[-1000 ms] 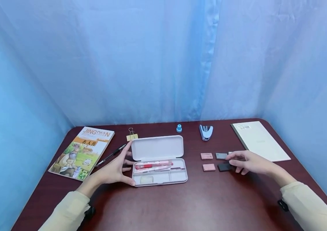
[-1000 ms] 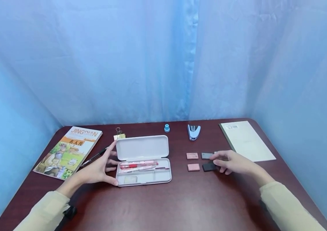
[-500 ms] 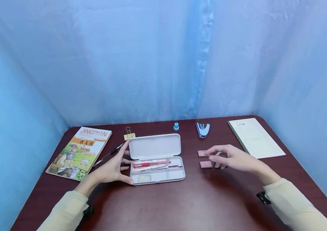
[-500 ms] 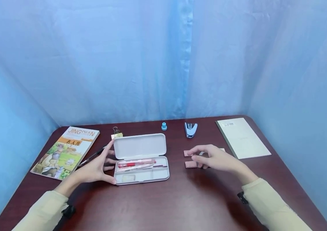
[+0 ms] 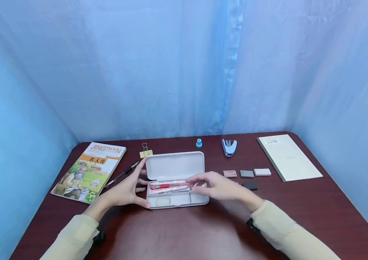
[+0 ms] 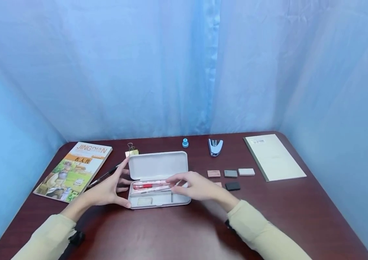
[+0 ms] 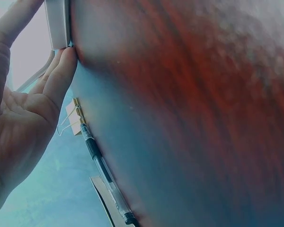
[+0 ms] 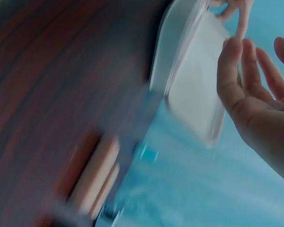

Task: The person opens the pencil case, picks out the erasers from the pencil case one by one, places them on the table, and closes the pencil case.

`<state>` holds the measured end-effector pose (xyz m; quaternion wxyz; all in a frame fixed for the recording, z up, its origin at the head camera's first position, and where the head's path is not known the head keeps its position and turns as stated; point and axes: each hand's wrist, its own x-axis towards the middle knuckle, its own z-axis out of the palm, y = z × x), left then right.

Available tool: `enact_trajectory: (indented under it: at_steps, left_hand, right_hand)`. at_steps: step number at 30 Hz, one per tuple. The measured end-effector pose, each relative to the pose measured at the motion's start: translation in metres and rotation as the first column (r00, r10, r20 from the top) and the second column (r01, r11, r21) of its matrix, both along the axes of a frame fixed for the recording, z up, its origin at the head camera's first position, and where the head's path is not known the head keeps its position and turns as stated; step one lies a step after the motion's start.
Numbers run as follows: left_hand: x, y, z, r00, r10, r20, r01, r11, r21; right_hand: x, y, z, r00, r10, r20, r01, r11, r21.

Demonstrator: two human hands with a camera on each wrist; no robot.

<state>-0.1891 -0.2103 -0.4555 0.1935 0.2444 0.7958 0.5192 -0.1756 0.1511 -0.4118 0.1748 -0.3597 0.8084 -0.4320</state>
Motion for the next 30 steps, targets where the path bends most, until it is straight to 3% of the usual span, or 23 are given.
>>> enact_trajectory:
  at_steps: [10,21,30]
  left_hand:
    - [0.002,-0.002,0.0,1.0,-0.003,0.003,0.003,1.0,0.012]
    - [-0.001,-0.001,-0.003,1.0,-0.012,-0.005,0.012,1.0,0.021]
    - [0.001,-0.001,-0.001,1.0,-0.002,0.019,0.002,1.0,0.03]
  right_hand:
    - [-0.001,-0.06,-0.016,0.997,0.062,-0.054,-0.057,0.995,0.082]
    - [-0.003,-0.073,-0.025,0.995,0.049,-0.089,-0.033,0.985,0.172]
    - [0.005,-0.082,-0.025,0.977,0.079,-0.2,-0.029,0.97,0.241]
